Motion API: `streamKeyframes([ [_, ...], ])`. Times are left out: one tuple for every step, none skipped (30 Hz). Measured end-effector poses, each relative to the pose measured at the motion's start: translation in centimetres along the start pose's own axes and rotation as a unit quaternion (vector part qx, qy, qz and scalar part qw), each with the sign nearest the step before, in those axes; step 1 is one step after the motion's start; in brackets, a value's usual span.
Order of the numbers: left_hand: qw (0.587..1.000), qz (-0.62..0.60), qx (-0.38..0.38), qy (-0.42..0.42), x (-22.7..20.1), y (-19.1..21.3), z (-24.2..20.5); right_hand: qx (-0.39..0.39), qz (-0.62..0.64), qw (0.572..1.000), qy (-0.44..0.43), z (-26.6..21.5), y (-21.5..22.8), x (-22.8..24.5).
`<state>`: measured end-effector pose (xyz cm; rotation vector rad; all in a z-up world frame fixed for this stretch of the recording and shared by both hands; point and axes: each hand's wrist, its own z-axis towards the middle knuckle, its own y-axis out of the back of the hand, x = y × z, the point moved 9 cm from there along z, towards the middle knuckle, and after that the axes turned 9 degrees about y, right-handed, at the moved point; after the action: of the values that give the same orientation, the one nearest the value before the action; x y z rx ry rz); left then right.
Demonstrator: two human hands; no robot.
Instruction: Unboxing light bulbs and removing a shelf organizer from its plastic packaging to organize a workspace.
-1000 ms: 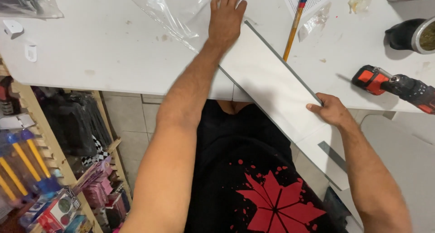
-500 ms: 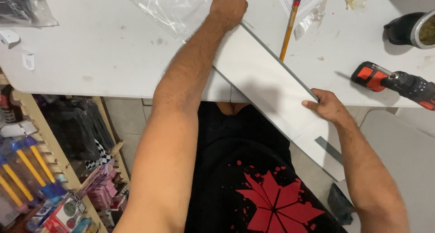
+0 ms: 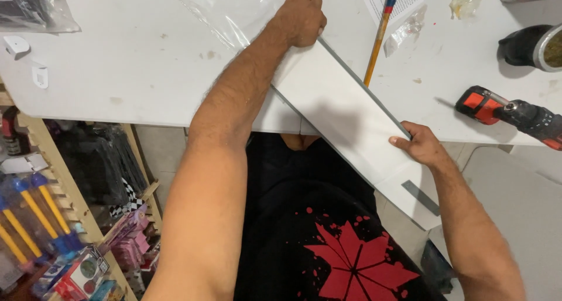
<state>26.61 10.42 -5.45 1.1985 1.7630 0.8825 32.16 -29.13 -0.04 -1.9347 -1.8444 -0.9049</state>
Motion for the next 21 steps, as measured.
streamKeyframes([
  [1.0,0.0,0.0,-0.001,-0.5,-0.2,-0.2,-0.001,0.0,1.0,0.0,0.0,-0.1,0.6],
  [1.0,-0.009,-0.025,-0.005,-1.0,0.0,-0.4,0.001,-0.001,1.0,-0.011,-0.1,-0.2,1.1],
  [0.999,-0.02,-0.049,-0.006,-1.5,0.1,-0.8,0.006,-0.005,1.0,-0.022,0.0,-0.3,1.5],
  [0.999,-0.02,-0.049,-0.003,-2.2,1.0,-2.9,0.009,-0.006,1.0,-0.022,-0.2,-0.4,1.8],
  [0.974,-0.15,-0.163,0.053,-1.4,4.3,-5.3,0.001,0.002,0.999,-0.032,-0.2,-0.4,1.9],
  [0.916,-0.274,-0.274,0.105,-0.3,7.1,-8.3,-0.006,0.01,0.999,-0.041,-0.4,-0.3,2.1],
  [0.916,-0.271,-0.278,0.099,-1.3,6.8,-11.1,-0.013,0.011,0.999,-0.037,-0.4,-0.1,2.0],
  [0.82,-0.358,-0.36,0.265,1.5,6.1,-15.6,-0.013,0.02,0.999,-0.026,-0.4,-0.1,2.1],
  [0.682,-0.432,-0.418,0.416,3.0,3.9,-21.1,-0.013,0.029,0.999,-0.022,-1.0,-0.3,2.0],
  [0.685,-0.435,-0.418,0.409,3.4,2.0,-21.2,-0.02,0.031,0.999,-0.022,-0.5,0.0,1.6],
  [0.584,-0.545,-0.337,0.499,4.1,-3.5,-22.5,-0.02,0.056,0.998,-0.004,-0.1,0.0,1.5],
  [0.46,-0.634,-0.245,0.571,3.5,-9.0,-24.2,-0.02,0.081,0.996,0.015,0.3,-0.2,1.4],
  [0.456,-0.634,-0.253,0.57,3.4,-8.4,-24.0,-0.018,0.076,0.997,0.022,0.4,-0.1,2.3],
  [0.396,-0.729,-0.239,0.504,2.6,-8.3,-22.6,-0.014,0.075,0.997,0.018,0.6,-0.1,3.2],
  [0.334,-0.812,-0.214,0.428,1.2,-7.9,-21.1,-0.013,0.077,0.997,0.007,-0.1,-0.4,3.6],
  [0.333,-0.813,-0.215,0.427,2.0,-8.2,-20.5,-0.014,0.075,0.997,0.007,0.2,-0.4,4.0],
  [0.323,-0.818,-0.236,0.413,2.5,-8.3,-20.1,-0.011,0.065,0.998,0.014,0.3,-0.4,4.3],
  [0.312,-0.823,-0.256,0.399,3.0,-8.4,-19.7,-0.008,0.056,0.998,0.021,0.2,-0.4,4.6],
  [0.312,-0.825,-0.262,0.392,3.6,-9.2,-19.2,-0.011,0.051,0.998,0.028,0.0,-0.6,6.3],
  [0.35,-0.811,-0.254,0.394,4.3,-9.6,-18.6,-0.013,0.054,0.998,0.026,-0.4,-0.9,7.9],
  [0.39,-0.795,-0.244,0.395,5.1,-9.9,-17.8,-0.017,0.06,0.998,0.024,-0.8,-1.2,9.4],
])
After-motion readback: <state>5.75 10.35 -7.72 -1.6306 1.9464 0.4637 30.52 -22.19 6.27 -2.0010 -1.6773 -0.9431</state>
